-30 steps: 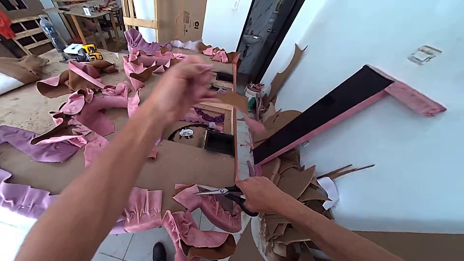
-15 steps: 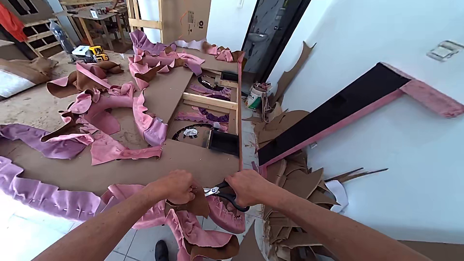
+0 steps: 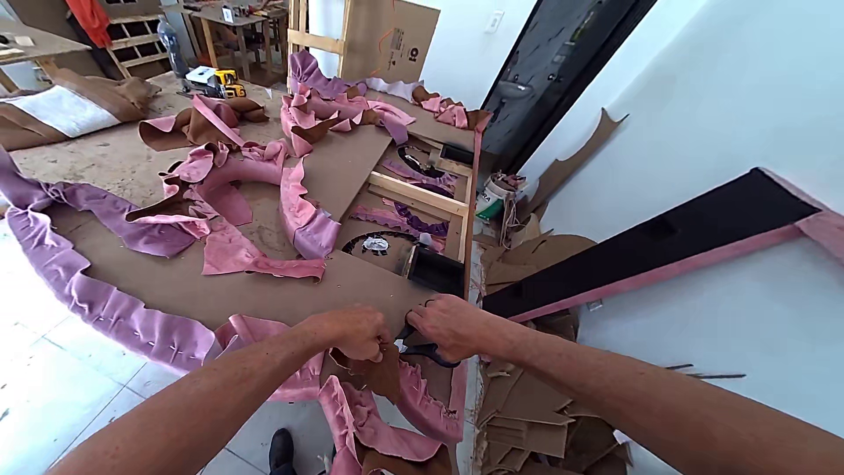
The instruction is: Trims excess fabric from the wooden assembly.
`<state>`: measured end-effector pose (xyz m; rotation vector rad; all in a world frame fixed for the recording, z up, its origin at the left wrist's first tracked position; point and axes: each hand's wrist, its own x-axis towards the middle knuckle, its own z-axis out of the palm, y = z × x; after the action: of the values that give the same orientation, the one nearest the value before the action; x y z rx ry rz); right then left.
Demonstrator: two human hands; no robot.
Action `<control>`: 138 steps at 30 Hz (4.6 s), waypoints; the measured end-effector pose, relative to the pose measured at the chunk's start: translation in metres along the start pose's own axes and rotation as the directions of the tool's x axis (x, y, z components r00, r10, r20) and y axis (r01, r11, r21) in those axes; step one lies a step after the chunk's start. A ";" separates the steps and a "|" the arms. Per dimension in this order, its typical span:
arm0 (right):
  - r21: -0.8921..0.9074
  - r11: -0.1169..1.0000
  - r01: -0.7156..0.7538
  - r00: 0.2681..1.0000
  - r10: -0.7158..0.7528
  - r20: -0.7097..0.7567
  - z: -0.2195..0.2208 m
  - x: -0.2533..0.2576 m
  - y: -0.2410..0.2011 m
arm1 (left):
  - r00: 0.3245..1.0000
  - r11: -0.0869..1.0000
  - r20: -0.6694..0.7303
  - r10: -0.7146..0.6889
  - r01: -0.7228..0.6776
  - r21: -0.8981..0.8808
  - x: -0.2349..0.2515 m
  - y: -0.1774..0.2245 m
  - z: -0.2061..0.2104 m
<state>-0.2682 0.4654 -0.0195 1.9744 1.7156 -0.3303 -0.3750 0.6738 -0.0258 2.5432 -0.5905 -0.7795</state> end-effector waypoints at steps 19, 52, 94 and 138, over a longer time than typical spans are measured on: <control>0.094 0.987 0.128 0.985 -0.137 0.101 -0.016 0.015 -0.010 | 0.997 0.991 -0.019 0.070 -0.072 -0.111 -0.006 -0.008 -0.006; 0.896 0.150 -0.417 0.624 0.764 0.163 0.131 -0.208 -0.174 | 0.875 0.984 -0.461 -0.145 0.079 -0.160 -0.105 0.021 0.098; 0.584 -0.315 -0.748 0.197 0.735 0.648 0.022 -0.137 -0.345 | 0.634 0.804 -0.510 0.581 -0.544 0.240 -0.143 0.009 0.097; 0.368 -0.196 -0.909 0.152 0.666 0.730 -0.042 -0.017 -0.324 | 0.417 0.194 0.490 0.766 -0.876 0.442 -0.016 0.086 0.037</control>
<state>-0.5925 0.4984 -0.0438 2.9615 -0.5010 -0.9211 -0.4322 0.6008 -0.0041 2.0301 -2.4324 -0.3337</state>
